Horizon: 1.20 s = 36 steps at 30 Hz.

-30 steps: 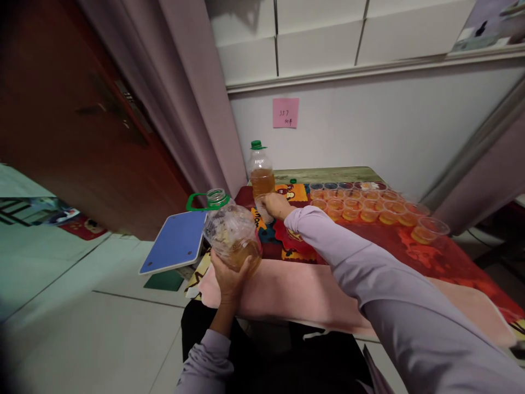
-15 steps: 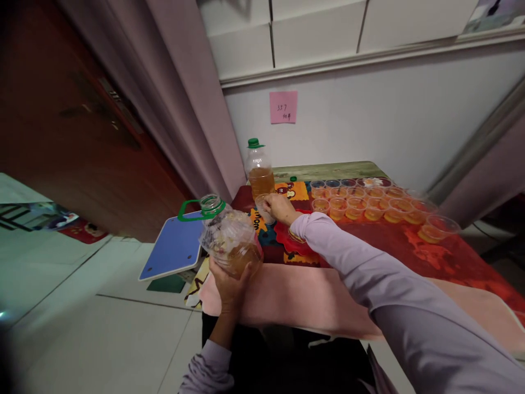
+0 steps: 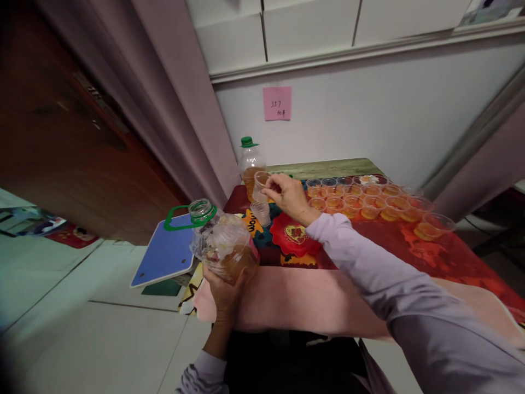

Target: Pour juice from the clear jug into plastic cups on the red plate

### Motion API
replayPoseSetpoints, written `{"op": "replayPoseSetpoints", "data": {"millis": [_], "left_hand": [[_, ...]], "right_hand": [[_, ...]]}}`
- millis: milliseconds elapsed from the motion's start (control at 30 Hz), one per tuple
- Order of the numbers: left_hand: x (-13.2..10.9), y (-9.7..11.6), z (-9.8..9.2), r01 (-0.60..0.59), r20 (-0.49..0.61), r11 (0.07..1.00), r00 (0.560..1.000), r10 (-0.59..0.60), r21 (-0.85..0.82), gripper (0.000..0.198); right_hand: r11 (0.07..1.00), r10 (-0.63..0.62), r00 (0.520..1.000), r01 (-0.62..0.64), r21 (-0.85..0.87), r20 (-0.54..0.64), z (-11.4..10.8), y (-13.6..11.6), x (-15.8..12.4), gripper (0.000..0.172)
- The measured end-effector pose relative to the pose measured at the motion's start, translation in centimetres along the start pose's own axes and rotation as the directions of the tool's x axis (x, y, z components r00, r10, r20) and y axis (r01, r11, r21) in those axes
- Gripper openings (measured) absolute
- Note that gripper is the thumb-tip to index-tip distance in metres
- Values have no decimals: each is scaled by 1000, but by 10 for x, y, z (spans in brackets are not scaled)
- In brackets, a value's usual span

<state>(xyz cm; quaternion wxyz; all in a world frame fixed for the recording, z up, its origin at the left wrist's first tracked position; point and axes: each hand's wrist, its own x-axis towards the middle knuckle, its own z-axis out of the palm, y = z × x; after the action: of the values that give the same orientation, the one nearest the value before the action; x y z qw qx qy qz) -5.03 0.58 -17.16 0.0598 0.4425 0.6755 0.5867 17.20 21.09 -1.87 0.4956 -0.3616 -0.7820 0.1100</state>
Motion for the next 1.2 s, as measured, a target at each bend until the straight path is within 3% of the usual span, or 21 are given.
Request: {"op": "replayPoseSetpoints", "data": {"millis": [67, 167, 300, 400, 467, 533, 633, 700, 767, 833, 900, 1000, 1200], "left_hand": [[1, 1, 0, 6, 0, 1000, 1000, -6, 10, 126], [2, -1, 1, 13, 0, 1000, 1000, -13, 10, 129], [3, -5, 3, 31, -3, 999, 1000, -31, 15, 134], [3, -8, 4, 39, -3, 999, 999, -39, 31, 138], [3, -8, 3, 29, -1, 999, 1000, -29, 36, 140], [4, -7, 1, 11, 5, 1000, 1000, -11, 26, 140], [3, -3, -1, 13, 11, 1000, 1000, -14, 24, 138], [2, 0, -2, 34, 8, 999, 999, -35, 31, 138], [1, 2, -4, 64, 2, 997, 998, -64, 30, 138], [0, 4, -5, 101, -10, 995, 995, -100, 19, 139], [0, 6, -5, 138, -17, 990, 990, -138, 12, 139], [0, 11, -6, 169, -19, 985, 985, -170, -15, 132], [-1, 16, -3, 206, -37, 974, 977, -210, -95, 118]], "right_hand": [[999, -45, 999, 44, -24, -29, -28, -3, -16, 10], [994, -25, 995, 35, -102, 100, -53, 5, -58, 10], [960, 138, 950, -59, -272, 279, -46, 30, -112, 9], [932, 228, 915, -106, -348, 333, -33, 43, -127, 5], [933, 218, 909, -87, -350, 356, -32, 44, -130, 9], [938, 171, 928, -51, -343, 331, -41, 40, -136, 26], [934, 111, 978, -42, -354, 176, -69, 29, -168, 46], [918, 132, 990, -104, -383, 46, -90, 22, -210, 49], [866, 231, 973, -212, -453, -14, -106, 15, -259, 59], [812, 307, 952, -270, -518, -16, -115, 10, -304, 66], [803, 302, 953, -235, -548, 34, -116, 8, -333, 64], [801, 233, 969, -142, -582, 85, -113, 7, -346, 54], [756, 188, 977, -77, -650, 104, -106, 11, -339, 42]]}}
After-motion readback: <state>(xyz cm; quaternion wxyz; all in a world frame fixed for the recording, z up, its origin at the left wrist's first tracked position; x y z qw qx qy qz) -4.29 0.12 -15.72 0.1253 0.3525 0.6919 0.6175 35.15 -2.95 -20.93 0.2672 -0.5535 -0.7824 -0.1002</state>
